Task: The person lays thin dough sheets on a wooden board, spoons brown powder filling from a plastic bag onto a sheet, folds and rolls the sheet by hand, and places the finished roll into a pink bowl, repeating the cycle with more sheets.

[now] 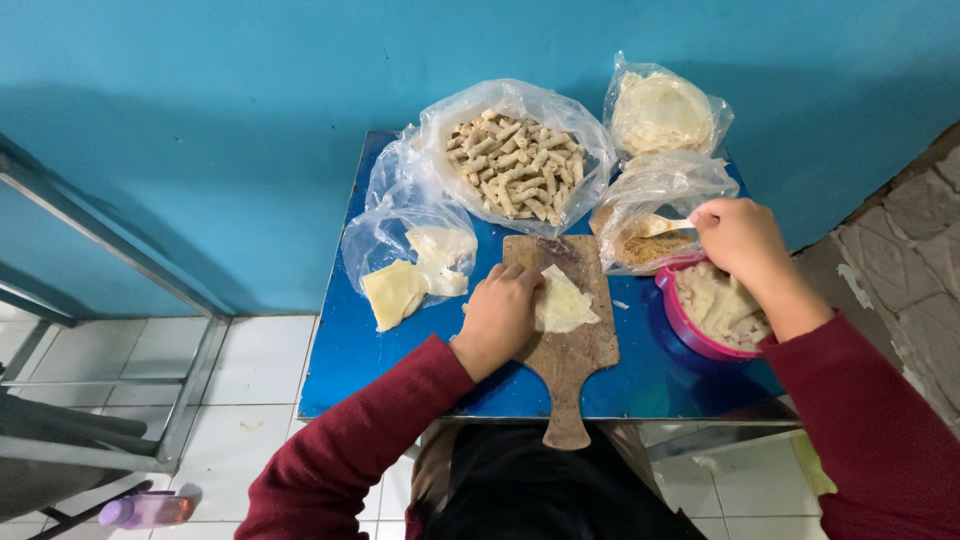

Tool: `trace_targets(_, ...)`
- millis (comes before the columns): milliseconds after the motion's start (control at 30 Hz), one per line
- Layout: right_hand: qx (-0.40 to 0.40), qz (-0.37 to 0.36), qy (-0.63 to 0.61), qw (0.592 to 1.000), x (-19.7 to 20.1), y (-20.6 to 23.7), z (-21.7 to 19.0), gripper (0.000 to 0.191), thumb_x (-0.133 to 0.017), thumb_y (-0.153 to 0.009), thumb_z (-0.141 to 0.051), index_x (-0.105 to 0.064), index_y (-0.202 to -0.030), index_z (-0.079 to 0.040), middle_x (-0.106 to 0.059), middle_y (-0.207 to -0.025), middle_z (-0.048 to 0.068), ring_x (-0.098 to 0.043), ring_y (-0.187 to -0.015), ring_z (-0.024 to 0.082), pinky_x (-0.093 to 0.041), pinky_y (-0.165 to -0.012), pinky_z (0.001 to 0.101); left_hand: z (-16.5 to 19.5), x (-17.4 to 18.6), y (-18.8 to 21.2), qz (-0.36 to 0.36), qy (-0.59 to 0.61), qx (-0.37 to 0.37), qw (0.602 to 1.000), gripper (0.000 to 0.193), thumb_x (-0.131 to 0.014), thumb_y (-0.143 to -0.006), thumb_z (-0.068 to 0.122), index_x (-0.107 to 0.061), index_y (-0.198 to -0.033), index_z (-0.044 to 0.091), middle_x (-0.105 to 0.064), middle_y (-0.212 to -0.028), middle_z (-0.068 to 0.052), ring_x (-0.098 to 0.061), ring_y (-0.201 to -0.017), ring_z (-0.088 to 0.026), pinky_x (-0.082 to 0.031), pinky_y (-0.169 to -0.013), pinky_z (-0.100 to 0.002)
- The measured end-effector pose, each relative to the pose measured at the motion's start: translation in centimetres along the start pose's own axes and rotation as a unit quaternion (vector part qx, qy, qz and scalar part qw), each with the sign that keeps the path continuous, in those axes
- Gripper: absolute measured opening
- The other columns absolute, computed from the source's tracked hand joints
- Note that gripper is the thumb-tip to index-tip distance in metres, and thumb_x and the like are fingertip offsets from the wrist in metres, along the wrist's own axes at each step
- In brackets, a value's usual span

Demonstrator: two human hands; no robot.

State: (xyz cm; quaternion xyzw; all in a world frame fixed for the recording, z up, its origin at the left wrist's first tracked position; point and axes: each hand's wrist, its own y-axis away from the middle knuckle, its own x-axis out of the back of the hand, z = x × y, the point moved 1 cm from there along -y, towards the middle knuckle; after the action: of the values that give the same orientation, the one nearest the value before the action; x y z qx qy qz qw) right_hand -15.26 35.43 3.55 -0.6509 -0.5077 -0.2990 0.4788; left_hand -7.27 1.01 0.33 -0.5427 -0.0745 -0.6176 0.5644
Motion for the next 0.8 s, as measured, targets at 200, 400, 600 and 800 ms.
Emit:
trace_targets(200, -0.066, -0.055, -0.070, 0.994, 0.7, 0.8, -0.4, 0.025, -0.065, -0.097, -0.028, -0.078, -0.109, -0.010, -0.075, -0.090, 0.017, -0.073, -0.077, 0.034, -0.055, -0.072, 0.0436, 0.3, 0.8, 0.4, 0.026, 0.022, -0.008, 0.999, 0.010, -0.066, -0.090, 0.010, -0.067, -0.099, 0.006, -0.068, -0.096, -0.012, -0.063, -0.092, -0.035, -0.052, -0.079, -0.045)
trace_targets(400, -0.070, -0.045, -0.053, 0.995, 0.6, 0.8, -0.6, 0.026, -0.067, -0.098, -0.028, -0.078, -0.109, -0.007, -0.075, -0.090, 0.020, -0.072, -0.081, 0.036, -0.054, -0.075, 0.0442, 0.9, 2.0, 0.7, 0.003, 0.021, 0.011, 1.000, 0.019, -0.071, -0.090, 0.022, -0.063, -0.093, 0.005, -0.067, -0.091, -0.013, -0.062, -0.088, -0.036, -0.051, -0.076, -0.047)
trace_targets(600, -0.076, 0.006, -0.114, 0.990, 2.0, 1.5, 0.8, 0.028, -0.071, -0.096, -0.025, -0.076, -0.109, -0.002, -0.074, -0.091, 0.018, -0.072, -0.081, 0.030, -0.053, -0.074, 0.0408, 0.8, 2.5, 1.3, -0.033, 0.035, 0.031, 0.998, 0.026, -0.074, -0.089, 0.028, -0.063, -0.090, 0.005, -0.068, -0.084, -0.013, -0.064, -0.085, -0.035, -0.051, -0.076, -0.046)
trace_targets(800, -0.155, -0.001, -0.215, 0.964, 4.2, 3.8, 1.0, 0.026, -0.069, -0.100, -0.021, -0.076, -0.113, 0.000, -0.067, -0.076, 0.010, -0.055, -0.063, 0.015, -0.044, -0.058, 0.0347, 0.8, 2.5, 1.6, -0.038, 0.045, 0.044, 0.997, 0.030, -0.076, -0.087, 0.031, -0.063, -0.090, 0.004, -0.068, -0.086, -0.015, -0.064, -0.087, -0.037, -0.052, -0.077, -0.046)
